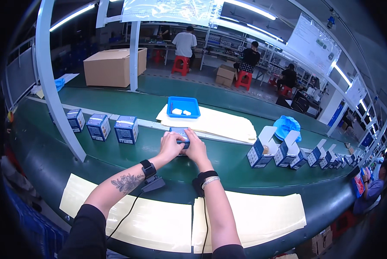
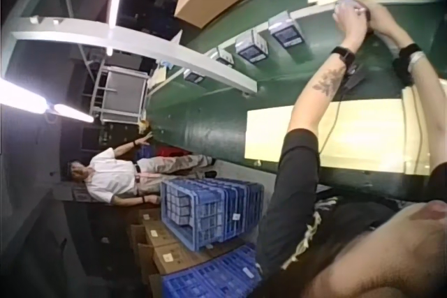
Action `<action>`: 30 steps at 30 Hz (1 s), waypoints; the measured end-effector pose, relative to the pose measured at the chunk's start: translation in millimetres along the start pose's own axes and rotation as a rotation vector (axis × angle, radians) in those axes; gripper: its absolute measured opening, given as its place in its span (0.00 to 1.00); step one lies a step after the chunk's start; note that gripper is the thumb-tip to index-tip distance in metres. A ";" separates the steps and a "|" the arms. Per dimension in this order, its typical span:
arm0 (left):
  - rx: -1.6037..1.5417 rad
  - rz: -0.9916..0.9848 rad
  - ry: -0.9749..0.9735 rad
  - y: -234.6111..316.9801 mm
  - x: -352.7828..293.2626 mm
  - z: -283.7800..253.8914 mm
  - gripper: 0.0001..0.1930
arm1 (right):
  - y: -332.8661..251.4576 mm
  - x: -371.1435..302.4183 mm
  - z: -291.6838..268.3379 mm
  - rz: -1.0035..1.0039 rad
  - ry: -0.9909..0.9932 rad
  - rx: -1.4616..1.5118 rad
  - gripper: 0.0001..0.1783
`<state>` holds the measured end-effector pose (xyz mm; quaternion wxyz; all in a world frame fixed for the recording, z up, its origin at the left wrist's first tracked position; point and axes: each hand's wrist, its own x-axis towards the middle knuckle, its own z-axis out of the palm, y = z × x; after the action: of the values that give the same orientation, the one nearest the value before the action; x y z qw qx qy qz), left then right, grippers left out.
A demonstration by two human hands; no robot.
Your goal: Packaging small manufactured items into blue boxes and moving them along an assembly line.
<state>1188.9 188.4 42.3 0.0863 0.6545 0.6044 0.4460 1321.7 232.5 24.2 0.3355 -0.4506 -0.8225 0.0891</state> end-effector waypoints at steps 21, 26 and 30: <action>0.561 0.599 0.071 -12.4 -7.9 -26.6 0.14 | 0.2 8.7 4.7 -0.042 -0.050 -0.101 0.53; 0.211 0.331 -0.282 36.8 -60.9 -87.0 0.21 | 37.6 1.9 -8.9 -0.176 -0.026 -0.180 0.56; -0.852 -0.554 -0.852 25.1 -131.5 -144.3 0.31 | -6.8 -32.8 -38.0 0.072 -0.006 0.301 0.53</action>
<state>1124.4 6.4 80.4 0.6804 0.5026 0.4344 0.3094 1353.3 196.4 40.6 0.3935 -0.4244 -0.7840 0.2245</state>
